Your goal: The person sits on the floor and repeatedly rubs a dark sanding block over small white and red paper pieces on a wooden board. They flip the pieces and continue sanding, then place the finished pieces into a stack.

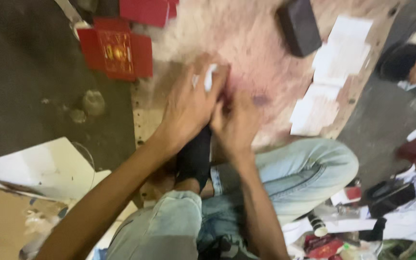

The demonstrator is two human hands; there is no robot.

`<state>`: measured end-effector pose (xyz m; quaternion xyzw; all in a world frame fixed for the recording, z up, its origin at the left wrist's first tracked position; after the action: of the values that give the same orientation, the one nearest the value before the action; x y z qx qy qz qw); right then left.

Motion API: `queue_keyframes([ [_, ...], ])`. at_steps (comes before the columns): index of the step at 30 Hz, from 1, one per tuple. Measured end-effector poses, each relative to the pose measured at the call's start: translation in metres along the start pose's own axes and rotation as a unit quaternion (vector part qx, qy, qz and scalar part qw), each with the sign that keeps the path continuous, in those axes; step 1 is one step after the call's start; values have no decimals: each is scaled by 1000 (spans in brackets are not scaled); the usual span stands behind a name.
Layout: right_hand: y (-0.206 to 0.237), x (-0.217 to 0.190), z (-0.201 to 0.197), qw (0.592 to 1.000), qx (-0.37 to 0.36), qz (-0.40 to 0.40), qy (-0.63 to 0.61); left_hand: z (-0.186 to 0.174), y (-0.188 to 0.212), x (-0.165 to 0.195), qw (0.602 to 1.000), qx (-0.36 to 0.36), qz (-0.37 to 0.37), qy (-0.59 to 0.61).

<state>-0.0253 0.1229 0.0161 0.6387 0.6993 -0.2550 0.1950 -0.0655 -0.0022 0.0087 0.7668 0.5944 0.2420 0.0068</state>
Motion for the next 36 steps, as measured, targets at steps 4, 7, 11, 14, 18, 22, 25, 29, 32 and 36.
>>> queue_keyframes([
  [4, -19, 35, -10, 979, -161, 97, -77, 3, 34, 28, 965, -6, 262, 21],
  [7, -51, 48, -94, 969, -8, 56, -240, 14, 40, 28, 950, -41, 309, 21],
  [11, -30, 16, -130, 918, 347, -133, -142, 22, 37, 28, 944, -20, 328, -16],
  [14, -76, 27, -27, 987, 147, -10, -59, 18, 27, 21, 956, -31, 279, 89],
  [18, -20, 30, -82, 906, 388, -80, -147, 34, 27, 22, 959, -54, 277, -21],
  [22, -57, 43, -26, 993, 120, -20, 3, 24, 31, 27, 957, -8, 289, 7],
  [25, -73, 51, -72, 959, 176, -89, 204, 17, 31, 29, 959, 22, 282, 14],
  [29, -114, 68, -47, 963, 30, -61, 259, 18, 32, 30, 957, 49, 282, -43],
  [32, -96, 71, -45, 995, 96, 18, -4, 13, 34, 28, 955, 55, 292, 3],
  [36, -35, 34, -16, 995, 42, 37, 86, 9, 31, 18, 958, 45, 275, 66],
])
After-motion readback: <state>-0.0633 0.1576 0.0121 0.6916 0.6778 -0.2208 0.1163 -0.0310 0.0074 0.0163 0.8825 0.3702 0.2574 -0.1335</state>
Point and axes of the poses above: each hand's wrist, its own y-axis away from the middle knuckle, its own z-axis out of the palm, x = y × z, the point moved 10 cm from there along -y, towards the middle knuckle, and after that the axes turned 12 degrees about -z, right-handed, at the moved point
